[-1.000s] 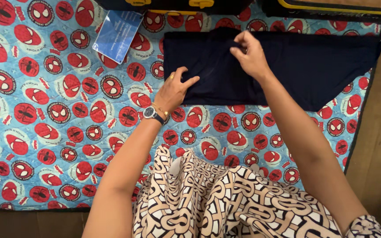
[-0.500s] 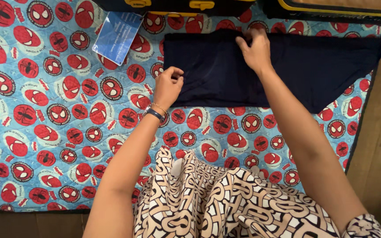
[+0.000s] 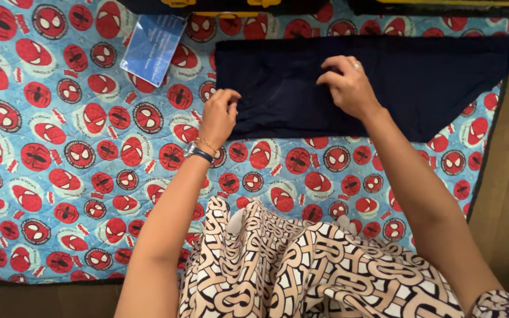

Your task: The person folds a dark blue t-shirt and a light blue t-shirt on a bed with a Spider-Man patterned sheet. The person places the folded shirts into a green wardrobe shelf.

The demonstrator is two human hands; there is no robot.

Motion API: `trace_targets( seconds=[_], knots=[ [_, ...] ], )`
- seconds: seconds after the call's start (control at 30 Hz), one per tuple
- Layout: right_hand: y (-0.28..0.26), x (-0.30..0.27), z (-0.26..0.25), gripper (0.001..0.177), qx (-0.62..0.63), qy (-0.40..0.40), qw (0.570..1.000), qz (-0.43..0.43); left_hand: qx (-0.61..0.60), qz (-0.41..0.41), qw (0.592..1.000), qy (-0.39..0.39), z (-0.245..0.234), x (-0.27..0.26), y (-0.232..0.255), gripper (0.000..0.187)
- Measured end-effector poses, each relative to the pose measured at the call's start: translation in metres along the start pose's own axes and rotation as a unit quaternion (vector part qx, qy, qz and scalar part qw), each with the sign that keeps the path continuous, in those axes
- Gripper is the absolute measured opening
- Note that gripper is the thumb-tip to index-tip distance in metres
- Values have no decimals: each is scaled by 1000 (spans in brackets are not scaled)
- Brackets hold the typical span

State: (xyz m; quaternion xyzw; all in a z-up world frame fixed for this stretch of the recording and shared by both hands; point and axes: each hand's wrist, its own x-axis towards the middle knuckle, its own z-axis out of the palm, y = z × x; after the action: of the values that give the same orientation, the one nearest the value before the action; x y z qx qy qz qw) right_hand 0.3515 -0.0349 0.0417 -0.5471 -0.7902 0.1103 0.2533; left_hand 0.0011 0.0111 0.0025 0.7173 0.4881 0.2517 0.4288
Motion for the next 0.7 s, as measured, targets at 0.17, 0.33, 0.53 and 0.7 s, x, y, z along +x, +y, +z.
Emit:
trace_targets(
  seconds=[0.17,0.33,0.53,0.7],
  knots=[
    [-9,-60,-14,12,122,39,952,278,-43,-30,998,-33,-3,-7,2,24],
    [-36,-99,-13,30,88,-22,903,421,-36,-108,988,-108,-6,-18,8,55],
    [-50,-102,-3,30,122,-14,937,326,-65,-145,979,-127,-12,-25,11,57],
    [-17,-109,-9,30,42,-54,943,324,-82,-152,971,-165,-30,-28,5,57]
  ],
)
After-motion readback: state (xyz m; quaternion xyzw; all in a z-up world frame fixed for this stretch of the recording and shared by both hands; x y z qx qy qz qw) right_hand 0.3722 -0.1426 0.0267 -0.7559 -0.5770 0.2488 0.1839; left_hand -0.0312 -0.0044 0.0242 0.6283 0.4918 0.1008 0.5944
